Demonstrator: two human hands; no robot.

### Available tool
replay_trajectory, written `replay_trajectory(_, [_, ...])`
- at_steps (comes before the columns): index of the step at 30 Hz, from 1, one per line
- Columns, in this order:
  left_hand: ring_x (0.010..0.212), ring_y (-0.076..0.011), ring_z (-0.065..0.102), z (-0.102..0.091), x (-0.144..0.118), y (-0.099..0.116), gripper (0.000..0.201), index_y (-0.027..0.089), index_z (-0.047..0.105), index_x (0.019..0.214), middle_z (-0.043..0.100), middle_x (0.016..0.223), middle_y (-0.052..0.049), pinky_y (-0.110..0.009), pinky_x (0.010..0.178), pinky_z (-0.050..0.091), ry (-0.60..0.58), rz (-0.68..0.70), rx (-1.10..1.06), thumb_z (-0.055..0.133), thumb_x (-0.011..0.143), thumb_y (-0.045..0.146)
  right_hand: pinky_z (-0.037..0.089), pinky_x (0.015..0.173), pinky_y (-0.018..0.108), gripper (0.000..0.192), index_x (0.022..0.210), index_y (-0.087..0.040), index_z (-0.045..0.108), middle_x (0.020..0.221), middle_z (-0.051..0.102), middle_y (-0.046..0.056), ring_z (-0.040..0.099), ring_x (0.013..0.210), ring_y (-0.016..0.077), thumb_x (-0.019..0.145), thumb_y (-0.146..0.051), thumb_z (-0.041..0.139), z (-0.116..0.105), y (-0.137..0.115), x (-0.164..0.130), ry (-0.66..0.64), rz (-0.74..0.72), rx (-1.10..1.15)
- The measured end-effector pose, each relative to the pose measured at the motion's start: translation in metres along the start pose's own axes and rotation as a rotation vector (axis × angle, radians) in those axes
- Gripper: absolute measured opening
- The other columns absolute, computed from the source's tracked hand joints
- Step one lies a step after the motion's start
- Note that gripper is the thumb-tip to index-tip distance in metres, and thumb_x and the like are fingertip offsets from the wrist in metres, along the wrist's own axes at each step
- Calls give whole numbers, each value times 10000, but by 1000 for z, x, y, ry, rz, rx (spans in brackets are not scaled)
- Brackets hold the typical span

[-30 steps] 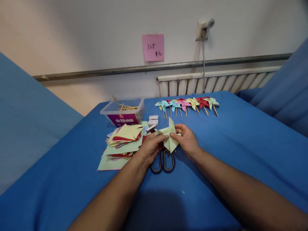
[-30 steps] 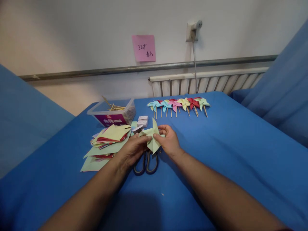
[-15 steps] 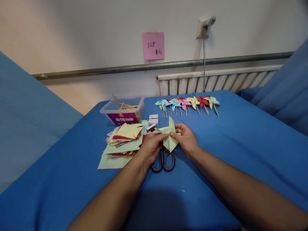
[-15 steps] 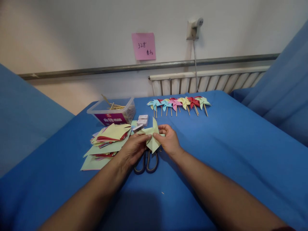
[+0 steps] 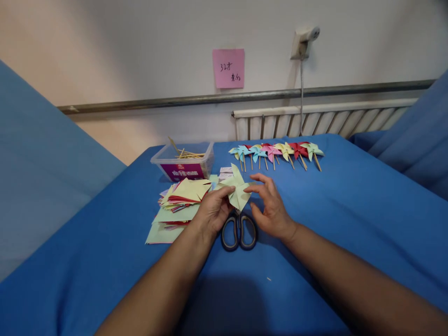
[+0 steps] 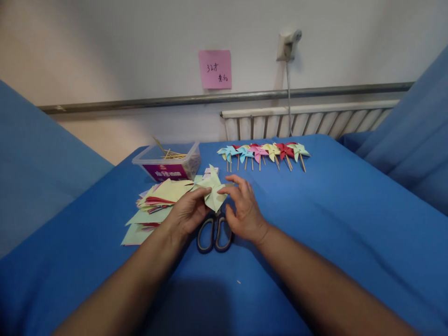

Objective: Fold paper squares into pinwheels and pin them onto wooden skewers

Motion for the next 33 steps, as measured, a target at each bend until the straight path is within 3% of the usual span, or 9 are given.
replay_trajectory(4, [687, -158, 645, 1, -1, 0, 227, 150, 697, 845, 729, 814, -49, -261, 649, 505, -22, 5, -2, 741, 624, 124, 374, 1000, 482, 222, 987, -270, 620, 1299, 485, 58, 458, 1213, 266, 786, -176, 623, 2, 0, 1, -24, -16, -33])
replay_trajectory(8, [679, -166, 640, 3, -1, -5, 271, 112, 705, 862, 729, 836, -79, -273, 652, 504, -52, 17, 47, 766, 600, 147, 386, 994, 440, 38, 855, -274, 658, 1218, 558, 44, 491, 1178, 243, 834, -270, 628, 0, 6, 3, 23, 79, 58])
replay_trajectory(17, [692, -165, 645, 5, -1, -10, 329, 92, 721, 890, 726, 813, -83, -282, 712, 491, -49, 60, 150, 786, 576, 164, 389, 964, 413, 127, 707, -222, 620, 1107, 623, 71, 567, 1075, 235, 821, -278, 623, 2, 19, 4, 83, 256, 103])
replay_trajectory(33, [613, -160, 609, 5, 0, -13, 269, 94, 726, 831, 706, 726, -71, -269, 607, 477, -23, 63, 213, 776, 577, 164, 393, 942, 426, 155, 640, -232, 648, 1052, 654, 60, 586, 1016, 236, 777, -301, 669, 6, 30, 2, 84, 343, 78])
Point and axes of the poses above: each hand's wrist, its own x-axis towards the middle knuckle, its own z-axis out of the palm, y = z × x, the point moved 4 cm from there along x, towards the middle knuckle
